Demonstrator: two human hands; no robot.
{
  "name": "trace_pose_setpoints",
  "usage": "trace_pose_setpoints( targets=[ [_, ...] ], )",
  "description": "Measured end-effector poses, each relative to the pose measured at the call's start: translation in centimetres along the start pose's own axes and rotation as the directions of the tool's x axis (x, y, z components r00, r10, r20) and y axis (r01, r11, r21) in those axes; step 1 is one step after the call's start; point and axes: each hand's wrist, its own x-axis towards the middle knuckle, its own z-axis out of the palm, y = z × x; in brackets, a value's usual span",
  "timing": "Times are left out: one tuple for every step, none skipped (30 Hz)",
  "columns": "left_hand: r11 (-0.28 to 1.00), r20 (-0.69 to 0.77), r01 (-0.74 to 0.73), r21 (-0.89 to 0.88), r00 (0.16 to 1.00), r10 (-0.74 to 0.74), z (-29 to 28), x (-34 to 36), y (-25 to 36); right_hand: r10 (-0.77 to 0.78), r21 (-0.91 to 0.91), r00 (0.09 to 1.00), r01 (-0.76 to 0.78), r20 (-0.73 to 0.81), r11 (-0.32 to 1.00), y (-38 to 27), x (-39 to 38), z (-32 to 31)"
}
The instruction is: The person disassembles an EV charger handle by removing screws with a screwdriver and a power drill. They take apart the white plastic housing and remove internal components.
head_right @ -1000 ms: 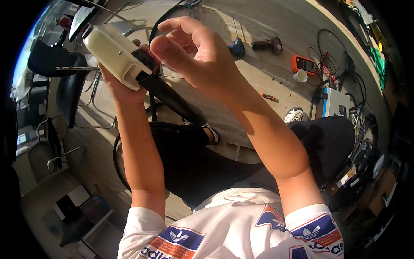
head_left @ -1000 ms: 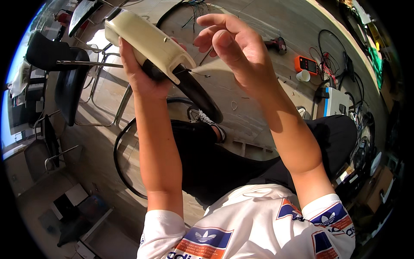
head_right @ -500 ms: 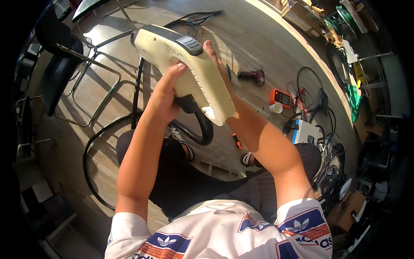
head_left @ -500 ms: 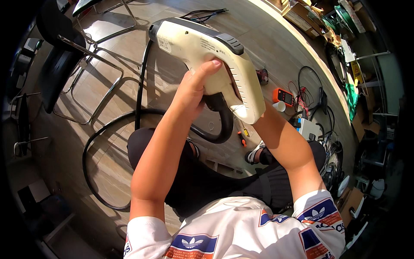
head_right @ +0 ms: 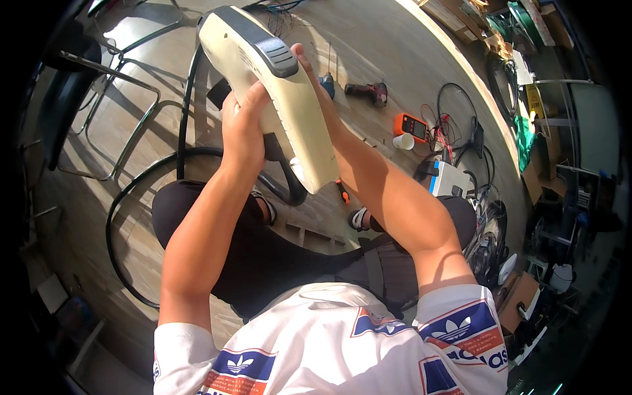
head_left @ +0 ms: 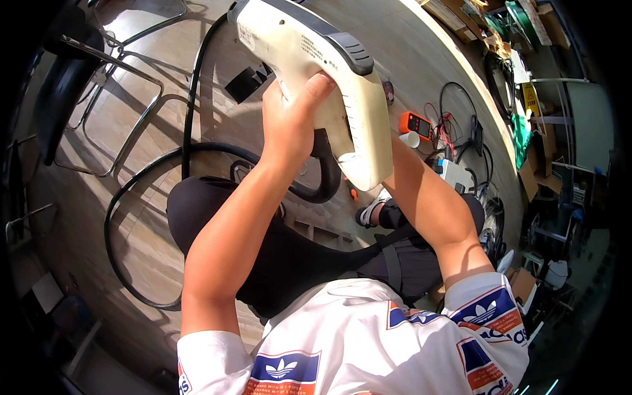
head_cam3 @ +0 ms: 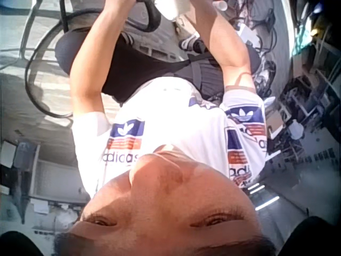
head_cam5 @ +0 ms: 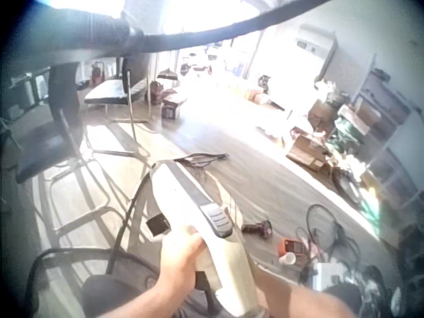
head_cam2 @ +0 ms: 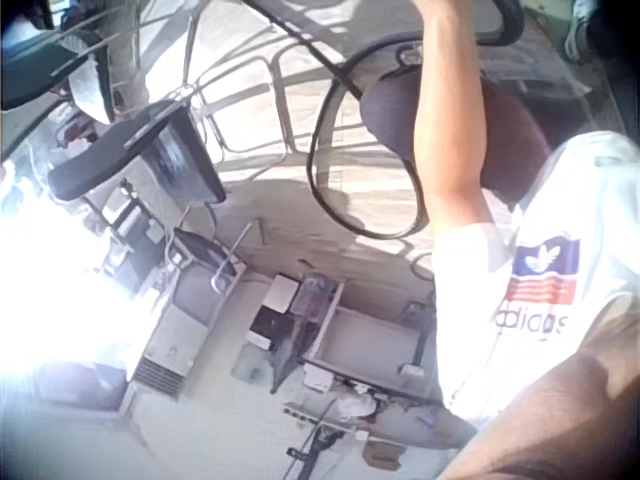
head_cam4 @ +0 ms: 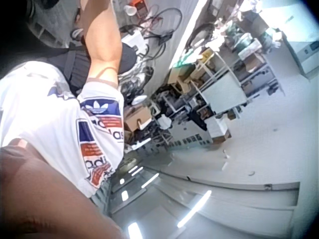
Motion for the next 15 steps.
trace_pose_setpoints(
  targets=[
    [1.000,0.014,-0.019,-0.024,1.000,0.019,0.1,-0.1,-0.4,-0.001,-0.017,1.000,0.001,-0.015,1.000,0.0,-0.1,-0.1],
    [1.000,0.024,-0.020,0.002,0.999,0.020,0.2,-0.1,-0.6,-0.021,-0.032,1.000,0.021,0.001,0.999,0.0,-0.5,-0.2],
    [0.999,0.035,-0.022,0.028,0.999,0.021,0.3,-0.1,-0.7,-0.034,-0.017,0.999,0.034,-0.001,0.999,0.4,-0.7,-0.3],
    [0.998,0.047,-0.024,0.055,0.999,0.022,0.4,-0.3,-1.0,-0.047,-0.009,0.999,0.047,-0.003,0.999,0.5,-1.0,-0.5],
    [0.999,0.011,-0.036,0.013,0.999,0.036,1.0,-0.1,-1.2,-0.063,0.020,0.998,0.063,-0.016,0.998,0.5,-0.8,-0.2],
    [0.999,0.003,-0.008,0.036,1.000,0.008,0.9,-0.1,-1.4,-0.071,-0.003,0.996,0.071,-0.045,0.998,0.6,-1.0,0.1],
    [0.998,-0.008,0.022,0.053,1.000,-0.021,0.9,0.2,-1.6,-0.052,-0.078,0.990,0.042,-0.133,0.996,0.6,-1.5,0.3],
    [0.994,-0.020,0.057,0.089,0.998,-0.055,0.7,0.2,-1.3,-0.037,-0.141,0.975,0.006,-0.218,0.990,0.1,-1.7,1.7],
    [0.990,-0.017,0.110,0.092,0.994,-0.109,0.8,0.8,-1.0,-0.038,-0.159,0.962,-0.006,-0.271,0.987,-0.6,-2.0,2.6],
    [0.985,-0.012,0.151,0.080,0.989,-0.151,1.1,0.9,-0.6,-0.056,-0.141,0.954,0.015,-0.293,0.990,-1.0,-2.0,3.0],
    [0.974,-0.003,0.199,0.108,0.980,-0.200,1.0,1.1,-0.4,-0.024,-0.058,0.954,0.007,-0.297,0.998,-1.4,-2.0,2.7],
    [0.957,0.023,0.259,0.129,0.964,-0.264,1.0,1.5,-0.5,-0.082,-0.205,0.934,0.009,-0.348,0.979,-1.1,-1.4,1.0],
    [0.951,0.008,0.280,0.132,0.959,-0.283,0.6,1.6,-0.4,-0.138,-0.245,0.899,0.035,-0.416,0.969,-0.5,-0.9,0.6],
    [0.944,-0.014,0.299,0.138,0.954,-0.300,0.0,1.6,0.0,-0.187,-0.280,0.859,0.053,-0.477,0.958,0.0,-0.2,0.6],
    [0.949,0.011,0.295,0.108,0.955,-0.298,-1.2,1.8,0.0,-0.208,-0.238,0.844,0.099,-0.494,0.966,0.5,0.1,1.1]
  ],
)
